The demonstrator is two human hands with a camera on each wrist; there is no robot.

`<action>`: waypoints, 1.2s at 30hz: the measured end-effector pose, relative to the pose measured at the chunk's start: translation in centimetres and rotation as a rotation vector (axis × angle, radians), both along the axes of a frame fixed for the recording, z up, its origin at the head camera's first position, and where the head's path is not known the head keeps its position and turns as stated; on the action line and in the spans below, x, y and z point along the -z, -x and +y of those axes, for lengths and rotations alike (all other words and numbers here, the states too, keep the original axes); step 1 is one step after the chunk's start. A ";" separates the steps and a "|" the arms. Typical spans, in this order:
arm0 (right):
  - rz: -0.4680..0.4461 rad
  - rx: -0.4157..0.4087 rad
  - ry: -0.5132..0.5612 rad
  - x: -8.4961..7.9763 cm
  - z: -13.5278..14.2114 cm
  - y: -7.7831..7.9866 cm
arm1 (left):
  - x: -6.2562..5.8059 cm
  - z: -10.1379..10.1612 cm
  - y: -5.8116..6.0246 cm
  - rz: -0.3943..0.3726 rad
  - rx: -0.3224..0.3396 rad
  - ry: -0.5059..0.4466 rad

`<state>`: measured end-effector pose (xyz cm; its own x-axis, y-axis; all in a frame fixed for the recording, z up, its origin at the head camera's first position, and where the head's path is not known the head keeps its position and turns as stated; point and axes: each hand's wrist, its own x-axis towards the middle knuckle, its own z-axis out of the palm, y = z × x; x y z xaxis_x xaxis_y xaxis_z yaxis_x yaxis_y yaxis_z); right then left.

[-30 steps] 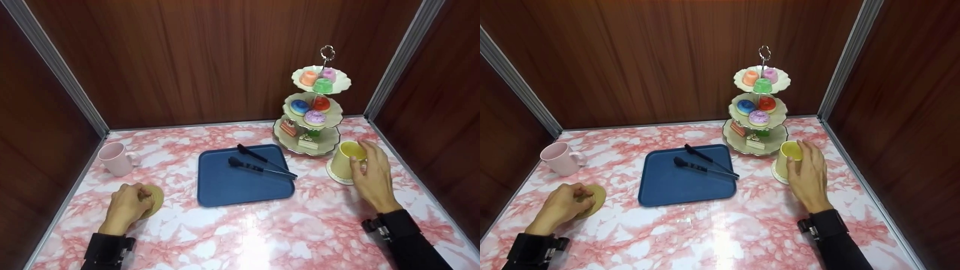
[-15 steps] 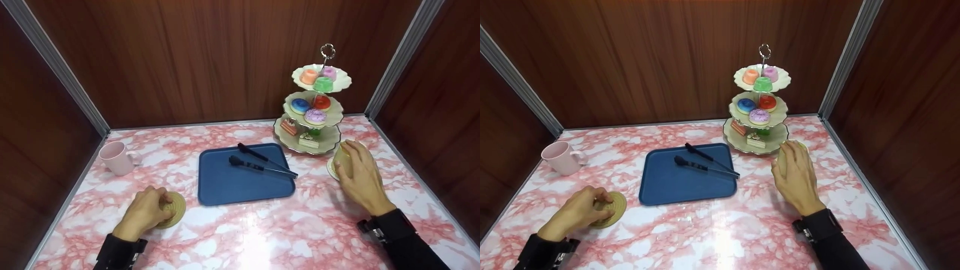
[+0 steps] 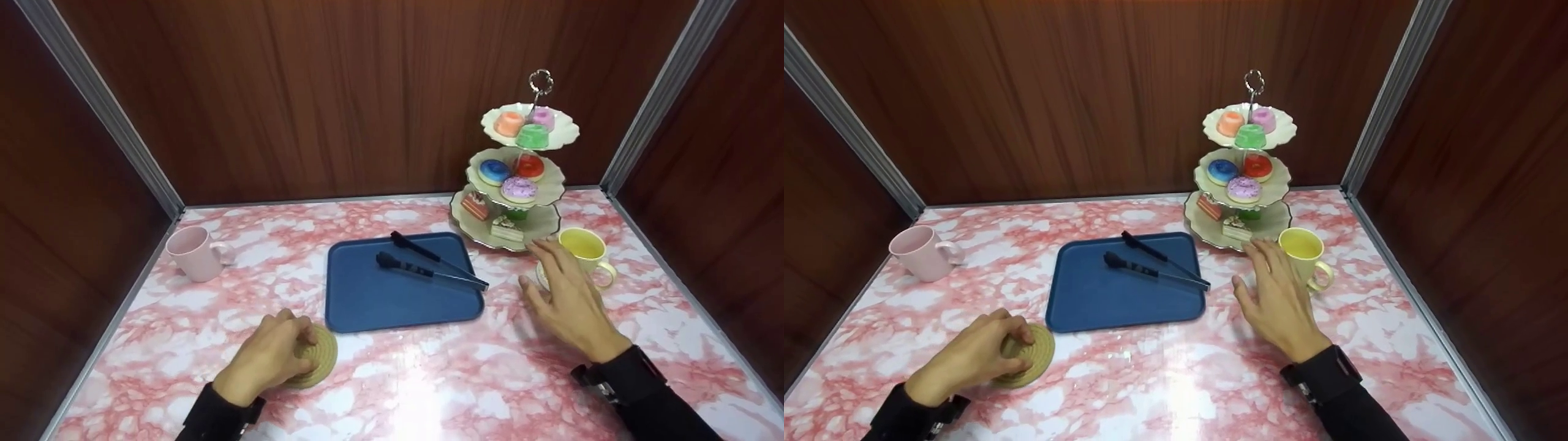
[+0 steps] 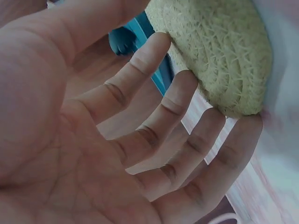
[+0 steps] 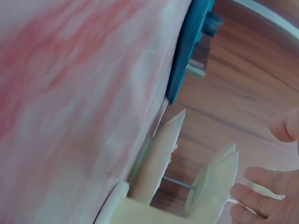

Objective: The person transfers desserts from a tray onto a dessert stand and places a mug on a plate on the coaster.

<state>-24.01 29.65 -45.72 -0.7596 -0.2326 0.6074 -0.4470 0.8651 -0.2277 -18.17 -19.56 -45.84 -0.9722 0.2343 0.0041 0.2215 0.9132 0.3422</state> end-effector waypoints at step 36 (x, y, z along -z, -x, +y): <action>-0.142 -0.423 -0.159 1.7 -9.8 -5.0 | 1.2 10.5 -2.0 0.147 0.316 -0.005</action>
